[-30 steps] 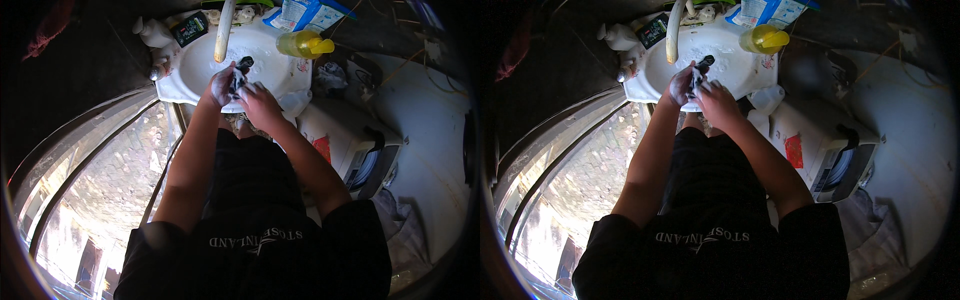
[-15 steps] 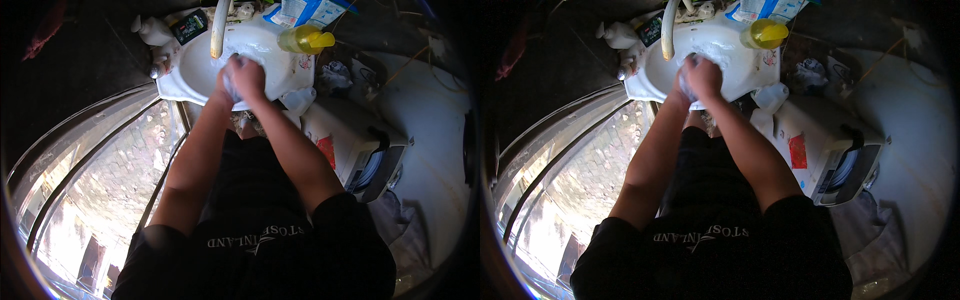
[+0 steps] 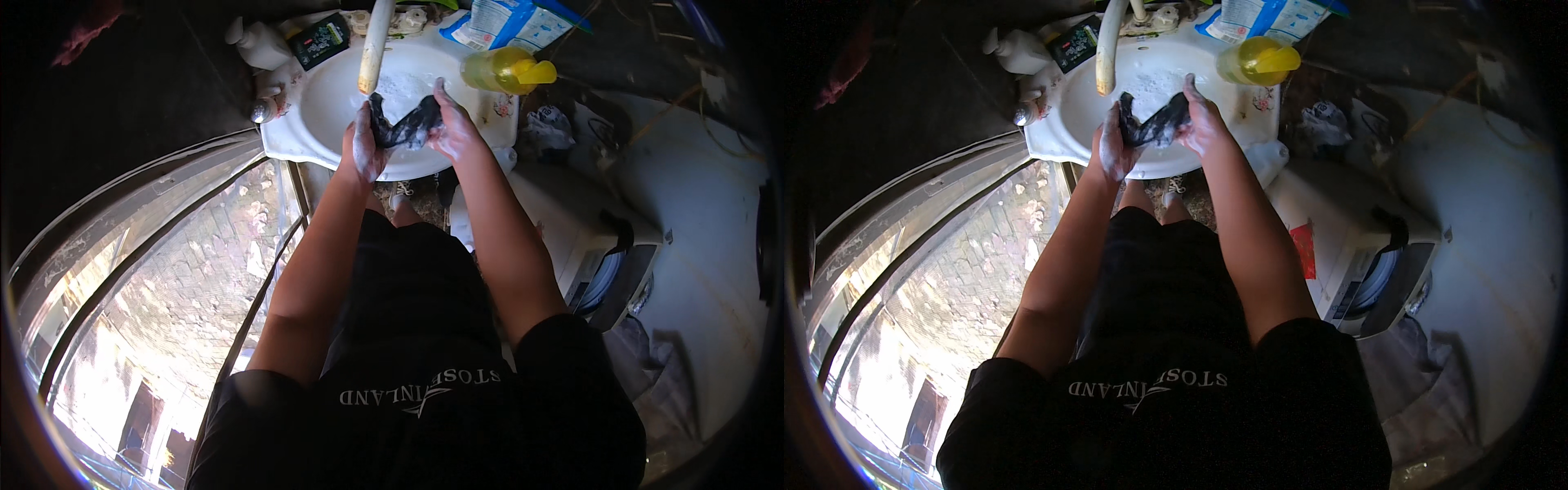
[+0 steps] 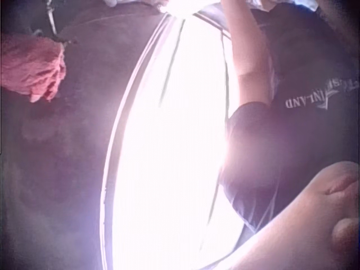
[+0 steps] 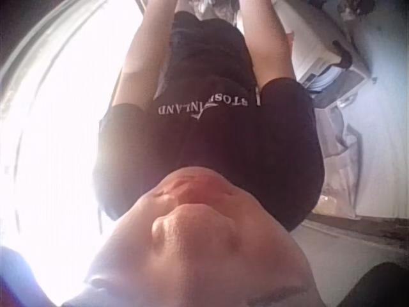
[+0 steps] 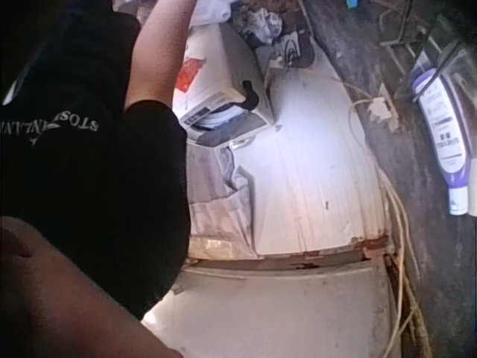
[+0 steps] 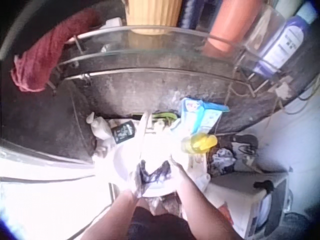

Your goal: The person washes a black sock by hand in a sink with water and soap from a bottle, then holds it up for inspection.

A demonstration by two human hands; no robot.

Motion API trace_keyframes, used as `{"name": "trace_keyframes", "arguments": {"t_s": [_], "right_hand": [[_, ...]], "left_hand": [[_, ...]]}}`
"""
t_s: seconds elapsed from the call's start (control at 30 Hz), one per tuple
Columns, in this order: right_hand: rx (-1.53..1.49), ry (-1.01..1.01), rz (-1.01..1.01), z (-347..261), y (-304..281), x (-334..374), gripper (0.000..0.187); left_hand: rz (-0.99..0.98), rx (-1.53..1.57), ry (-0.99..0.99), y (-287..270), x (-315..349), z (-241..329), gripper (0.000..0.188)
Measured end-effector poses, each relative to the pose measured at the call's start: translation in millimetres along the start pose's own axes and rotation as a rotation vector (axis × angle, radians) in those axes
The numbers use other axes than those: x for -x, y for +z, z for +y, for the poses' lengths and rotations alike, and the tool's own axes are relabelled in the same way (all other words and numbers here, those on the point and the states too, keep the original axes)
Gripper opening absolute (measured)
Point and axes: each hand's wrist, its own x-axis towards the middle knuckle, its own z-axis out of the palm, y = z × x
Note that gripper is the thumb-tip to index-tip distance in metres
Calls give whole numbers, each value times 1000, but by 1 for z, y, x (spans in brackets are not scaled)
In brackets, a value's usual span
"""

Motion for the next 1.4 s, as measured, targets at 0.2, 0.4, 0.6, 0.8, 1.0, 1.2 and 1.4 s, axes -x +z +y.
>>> {"name": "trace_keyframes", "arguments": {"t_s": [0.2, 0.4, 0.6, 0.8, 1.0, 1.2, 1.4], "right_hand": [[190, -49, -222, 46, 23, 47, 34], [295, -563, 151, 59, 18, -12, 39], [1271, -662, 445, 52, 65, 18, 49], [1175, -808, 329, 78, 79, 42, 42], [843, -580, 640, 24, -26, -56, 42], [1537, -825, 212, 58, 76, 54, 43], [1393, -666, 477, 42, 76, 22, 54]], "left_hand": [[-22, -30, 190, 16, 18, 7, 31], [139, 113, 76, 30, 5, -6, 33], [289, 283, -76, 31, 1, -22, 32], [16, -71, 46, -19, -21, 3, 27], [65, -256, -165, 53, 1, -18, 23], [-53, -452, 176, -15, -29, -6, 28], [245, -314, -178, 24, -17, 2, 37]]}}
